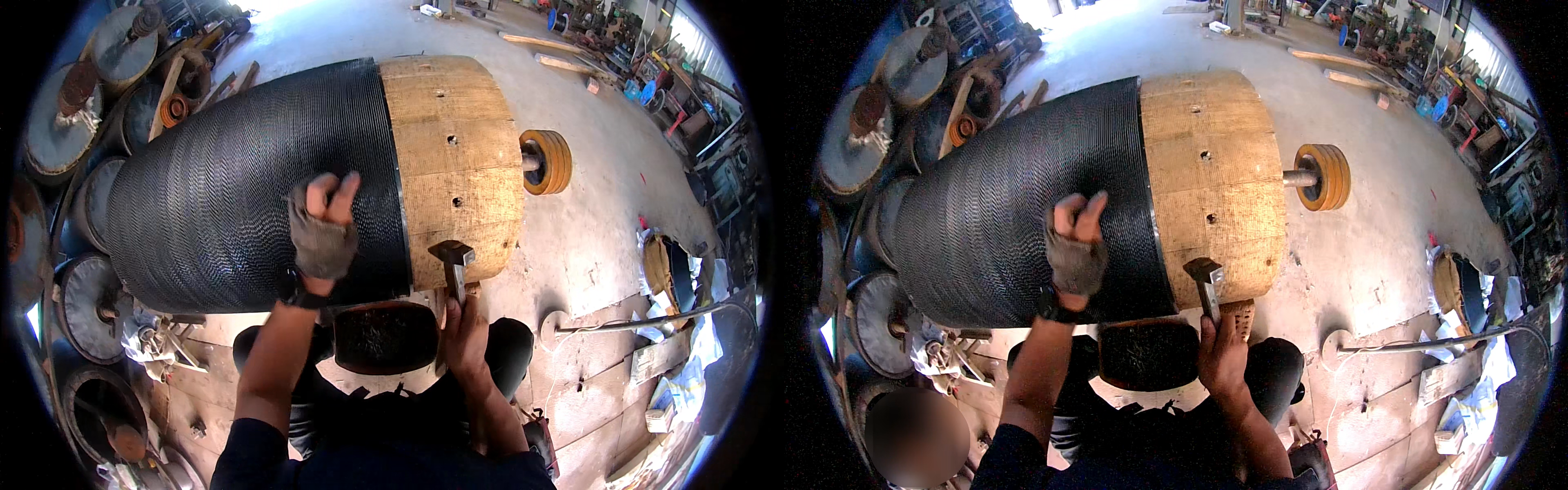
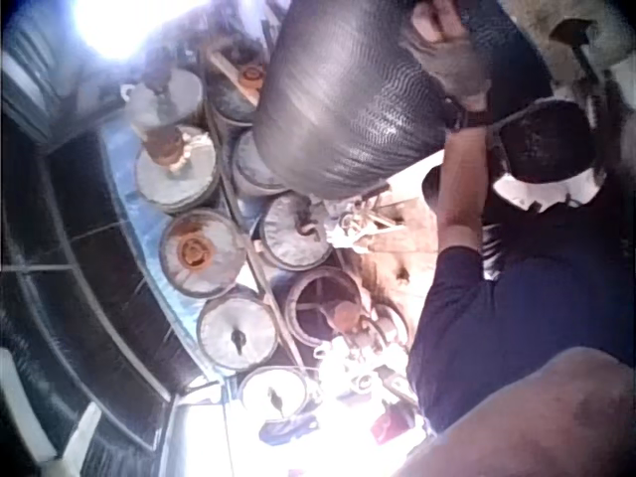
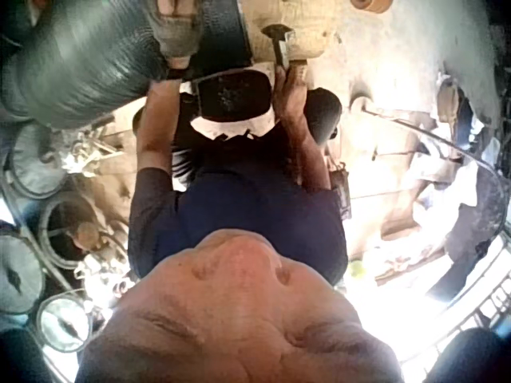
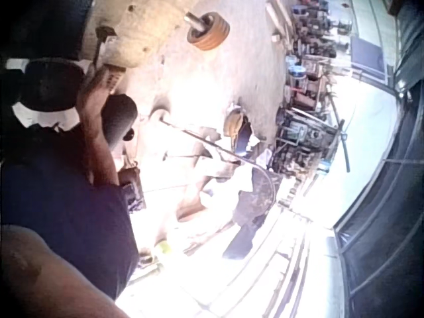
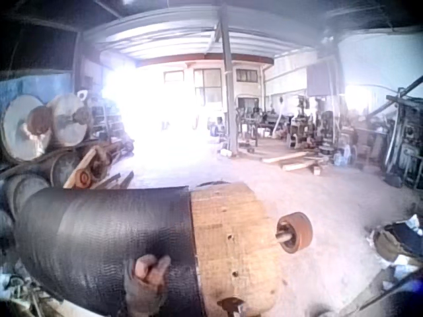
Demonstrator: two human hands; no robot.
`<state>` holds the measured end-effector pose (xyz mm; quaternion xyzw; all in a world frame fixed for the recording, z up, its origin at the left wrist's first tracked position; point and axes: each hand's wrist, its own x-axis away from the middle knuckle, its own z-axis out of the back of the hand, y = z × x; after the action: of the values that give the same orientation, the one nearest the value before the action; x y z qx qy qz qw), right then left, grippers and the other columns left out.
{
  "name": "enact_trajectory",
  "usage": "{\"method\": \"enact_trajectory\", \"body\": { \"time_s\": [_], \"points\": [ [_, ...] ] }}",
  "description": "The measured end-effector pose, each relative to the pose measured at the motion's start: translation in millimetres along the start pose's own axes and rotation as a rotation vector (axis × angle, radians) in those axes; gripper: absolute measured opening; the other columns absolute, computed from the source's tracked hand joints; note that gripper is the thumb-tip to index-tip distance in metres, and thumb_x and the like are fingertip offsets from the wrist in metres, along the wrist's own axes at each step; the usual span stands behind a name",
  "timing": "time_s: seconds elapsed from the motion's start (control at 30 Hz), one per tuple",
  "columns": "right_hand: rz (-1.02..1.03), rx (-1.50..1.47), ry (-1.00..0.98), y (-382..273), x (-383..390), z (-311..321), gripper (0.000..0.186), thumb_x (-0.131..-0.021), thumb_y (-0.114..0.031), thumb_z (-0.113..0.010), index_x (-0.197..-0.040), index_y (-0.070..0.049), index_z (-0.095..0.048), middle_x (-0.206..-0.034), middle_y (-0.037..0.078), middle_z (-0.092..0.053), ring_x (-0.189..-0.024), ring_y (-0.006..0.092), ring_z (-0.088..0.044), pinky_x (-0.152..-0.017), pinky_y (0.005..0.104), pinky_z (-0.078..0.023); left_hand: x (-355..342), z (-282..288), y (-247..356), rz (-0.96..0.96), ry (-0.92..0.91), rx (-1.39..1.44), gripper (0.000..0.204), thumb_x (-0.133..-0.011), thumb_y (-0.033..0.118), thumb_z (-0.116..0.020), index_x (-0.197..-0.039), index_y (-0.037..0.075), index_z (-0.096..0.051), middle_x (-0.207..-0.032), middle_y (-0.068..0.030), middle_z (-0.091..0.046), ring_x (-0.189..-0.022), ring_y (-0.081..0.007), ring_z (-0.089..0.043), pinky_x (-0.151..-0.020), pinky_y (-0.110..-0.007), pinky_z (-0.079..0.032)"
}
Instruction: The person hammers a metal strip onto the edge of a black-wrapped cylindrical wooden drum. They hold the metal band in place with one hand while using a hammer to drive small nails along the rim.
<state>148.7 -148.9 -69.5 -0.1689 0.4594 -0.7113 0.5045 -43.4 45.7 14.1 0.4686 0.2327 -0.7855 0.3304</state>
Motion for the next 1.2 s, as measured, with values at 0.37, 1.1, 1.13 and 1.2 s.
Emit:
{"method": "enact_trajectory", "body": {
  "time_s": [0.37,1.1,1.13,1.2],
  "points": [
    [0.001,-0.029,-0.017,-2.8,0.2,-2.4,0.024,-0.103,-0.023,-0.056,-0.099,-0.001,-0.053,-0.072,0.026,-0.061,-0.068,0.0496,-0.062,-0.054,0.0520,-0.045,44.8,1.2,80.2,0.234,-0.232,0.464,0.052,-0.091,0.008,-0.063,-0.142,0.003,-0.051,-0.106,-0.0132,-0.067,-0.097,-0.0292,-0.067,-0.092,-0.046,-0.050],
    [0.224,0.035,0.106,-9.8,-9.2,-0.7,0.022,-0.102,-0.016,-0.051,-0.113,0.003,-0.050,-0.079,0.029,-0.063,-0.073,0.0530,-0.063,-0.058,0.0519,-0.049,19.9,-16.5,89.6,0.284,-0.279,0.287,0.075,-0.081,0.007,-0.070,-0.148,-0.001,-0.038,-0.097,-0.0142,-0.066,-0.088,-0.0345,-0.065,-0.080,-0.046,-0.050],
    [0.177,0.001,0.089,-10.6,-4.5,1.2,0.022,-0.102,-0.017,-0.052,-0.111,0.003,-0.050,-0.078,0.029,-0.063,-0.071,0.0543,-0.061,-0.056,0.0528,-0.048,17.2,-14.4,92.3,0.268,-0.281,0.266,0.075,-0.082,0.007,-0.071,-0.148,-0.001,-0.037,-0.099,-0.0156,-0.066,-0.090,-0.0347,-0.065,-0.081,-0.046,-0.050],
    [0.163,0.105,0.037,-12.0,-16.5,-6.1,0.022,-0.102,-0.018,-0.052,-0.109,0.003,-0.051,-0.075,0.028,-0.063,-0.069,0.0525,-0.062,-0.055,0.0517,-0.048,14.4,-10.7,93.6,0.276,-0.278,0.280,0.075,-0.082,0.009,-0.071,-0.148,-0.003,-0.038,-0.106,-0.0188,-0.065,-0.094,-0.0356,-0.064,-0.084,-0.047,-0.050]
  ]
}}
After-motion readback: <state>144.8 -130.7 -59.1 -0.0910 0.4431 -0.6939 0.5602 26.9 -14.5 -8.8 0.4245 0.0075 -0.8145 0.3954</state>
